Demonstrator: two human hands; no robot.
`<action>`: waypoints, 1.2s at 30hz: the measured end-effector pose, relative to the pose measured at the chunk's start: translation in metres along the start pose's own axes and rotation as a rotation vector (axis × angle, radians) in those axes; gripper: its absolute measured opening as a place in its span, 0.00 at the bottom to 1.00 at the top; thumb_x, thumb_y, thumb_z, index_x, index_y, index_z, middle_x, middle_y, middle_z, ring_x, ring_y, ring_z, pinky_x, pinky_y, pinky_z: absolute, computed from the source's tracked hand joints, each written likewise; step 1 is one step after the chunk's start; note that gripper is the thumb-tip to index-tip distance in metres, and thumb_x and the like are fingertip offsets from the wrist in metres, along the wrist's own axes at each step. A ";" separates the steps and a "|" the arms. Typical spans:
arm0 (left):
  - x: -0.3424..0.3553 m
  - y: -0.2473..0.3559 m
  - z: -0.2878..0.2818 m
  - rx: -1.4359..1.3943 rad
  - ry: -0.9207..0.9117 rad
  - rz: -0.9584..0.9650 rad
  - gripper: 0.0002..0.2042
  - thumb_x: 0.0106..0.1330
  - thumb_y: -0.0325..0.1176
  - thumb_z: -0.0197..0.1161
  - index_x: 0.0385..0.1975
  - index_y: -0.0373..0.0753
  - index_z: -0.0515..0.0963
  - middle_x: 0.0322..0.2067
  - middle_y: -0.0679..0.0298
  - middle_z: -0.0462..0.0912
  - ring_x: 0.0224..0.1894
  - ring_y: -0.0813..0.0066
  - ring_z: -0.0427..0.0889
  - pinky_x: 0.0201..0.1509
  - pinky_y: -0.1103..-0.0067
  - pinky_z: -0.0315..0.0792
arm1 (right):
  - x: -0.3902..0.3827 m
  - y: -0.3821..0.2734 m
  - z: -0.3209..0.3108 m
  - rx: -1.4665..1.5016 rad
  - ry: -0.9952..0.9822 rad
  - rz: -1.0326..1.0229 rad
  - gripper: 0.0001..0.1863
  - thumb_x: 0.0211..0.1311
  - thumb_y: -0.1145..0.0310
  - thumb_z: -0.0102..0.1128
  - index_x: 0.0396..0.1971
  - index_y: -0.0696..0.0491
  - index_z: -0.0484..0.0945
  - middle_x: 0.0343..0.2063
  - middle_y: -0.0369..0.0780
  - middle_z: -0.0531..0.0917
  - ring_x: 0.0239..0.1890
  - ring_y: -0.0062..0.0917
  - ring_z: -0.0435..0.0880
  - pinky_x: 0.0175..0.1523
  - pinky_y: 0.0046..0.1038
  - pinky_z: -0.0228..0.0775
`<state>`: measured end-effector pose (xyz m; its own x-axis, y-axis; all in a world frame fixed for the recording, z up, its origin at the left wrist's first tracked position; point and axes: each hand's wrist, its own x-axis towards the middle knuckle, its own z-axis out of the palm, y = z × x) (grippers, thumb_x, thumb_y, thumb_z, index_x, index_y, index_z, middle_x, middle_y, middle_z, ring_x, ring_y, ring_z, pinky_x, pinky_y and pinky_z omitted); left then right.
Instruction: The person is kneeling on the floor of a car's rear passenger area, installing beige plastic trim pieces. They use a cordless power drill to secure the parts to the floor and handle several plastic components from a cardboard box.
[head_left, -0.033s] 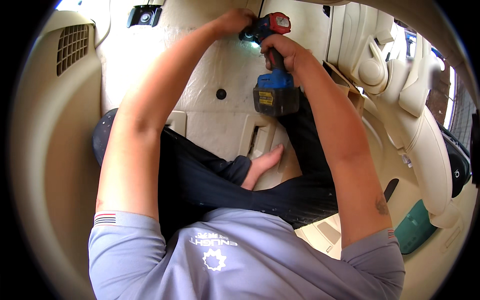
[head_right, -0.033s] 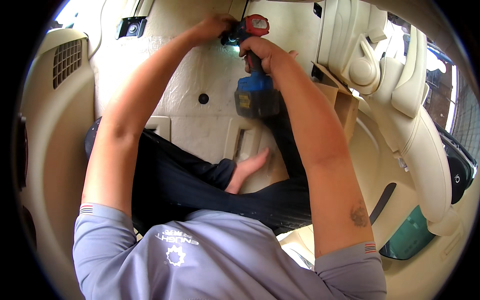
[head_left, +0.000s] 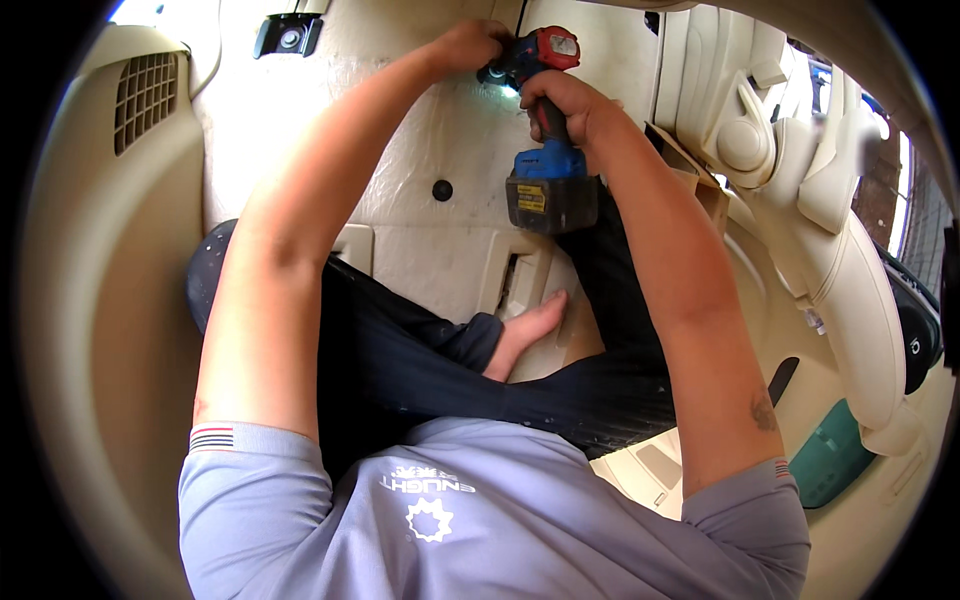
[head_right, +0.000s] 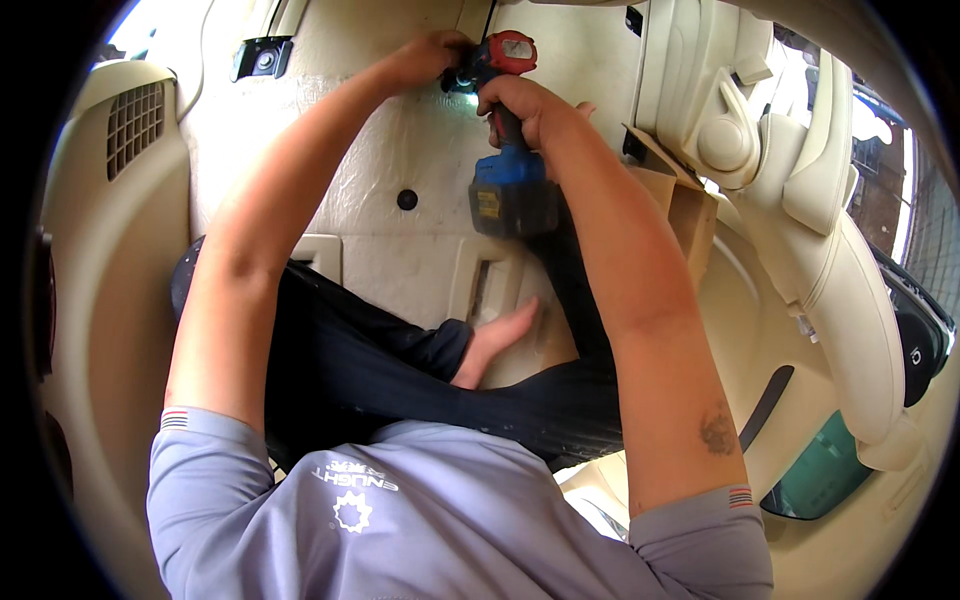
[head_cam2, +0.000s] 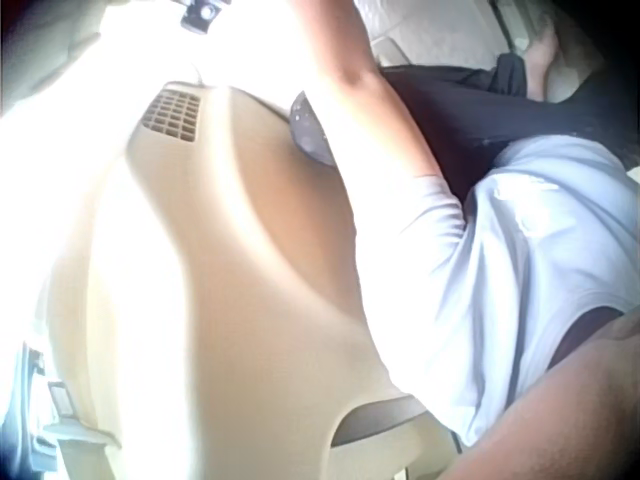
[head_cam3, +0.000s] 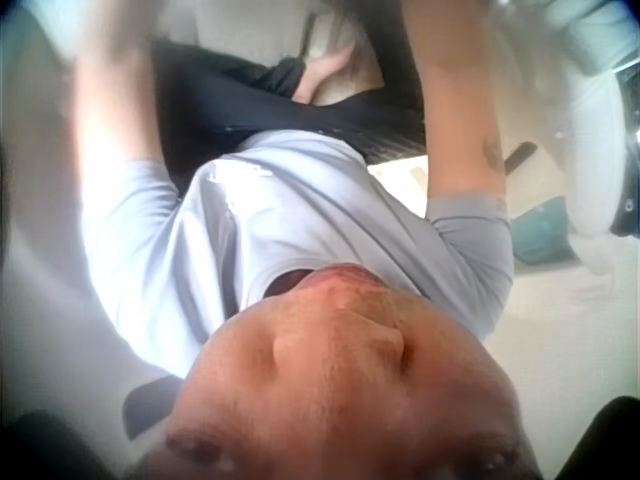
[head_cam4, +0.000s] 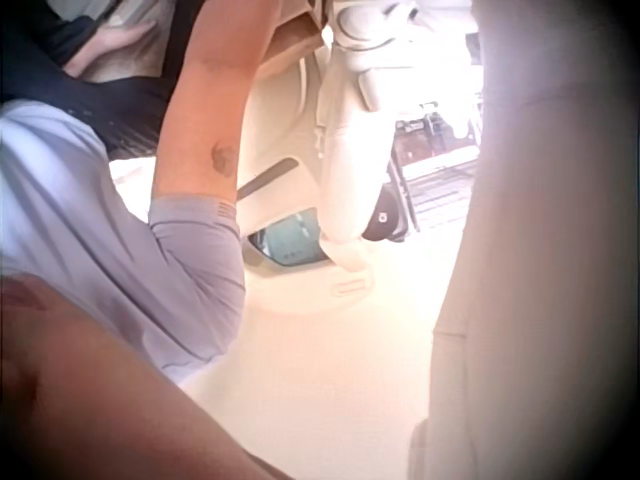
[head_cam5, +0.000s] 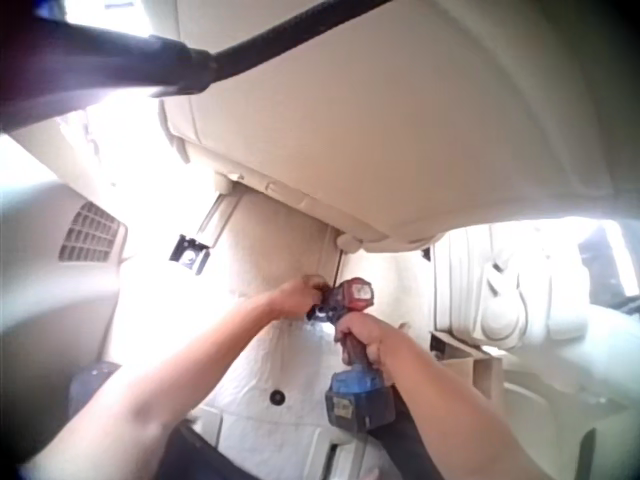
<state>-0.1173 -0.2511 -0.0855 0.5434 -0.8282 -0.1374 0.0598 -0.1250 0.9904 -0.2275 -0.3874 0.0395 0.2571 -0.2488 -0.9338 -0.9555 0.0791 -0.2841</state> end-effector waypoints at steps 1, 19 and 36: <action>-0.001 0.005 -0.001 0.041 -0.005 0.021 0.19 0.64 0.26 0.55 0.54 0.33 0.79 0.43 0.55 0.86 0.43 0.66 0.83 0.50 0.74 0.75 | -0.003 0.000 0.001 0.017 0.006 0.003 0.08 0.48 0.68 0.65 0.23 0.56 0.77 0.17 0.43 0.78 0.16 0.32 0.79 0.27 0.32 0.76; -0.016 0.096 0.014 -0.197 -0.052 0.203 0.26 0.61 0.20 0.52 0.63 0.30 0.70 0.56 0.53 0.80 0.56 0.65 0.80 0.61 0.74 0.73 | -0.045 0.042 -0.050 0.371 0.088 -0.261 0.06 0.50 0.73 0.64 0.26 0.57 0.75 0.20 0.41 0.76 0.20 0.33 0.76 0.27 0.34 0.75; -0.114 0.015 -0.007 1.121 0.374 0.158 0.24 0.62 0.35 0.57 0.58 0.32 0.72 0.67 0.51 0.68 0.72 0.54 0.63 0.74 0.63 0.58 | 0.086 -0.059 -0.235 0.280 0.579 -1.140 0.06 0.55 0.71 0.65 0.28 0.53 0.76 0.26 0.38 0.81 0.28 0.27 0.80 0.40 0.30 0.73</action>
<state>-0.1724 -0.1546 -0.0545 0.7002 -0.6902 0.1826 -0.6937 -0.5974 0.4022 -0.1826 -0.6399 0.0273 0.7302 -0.6798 0.0686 -0.1630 -0.2708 -0.9487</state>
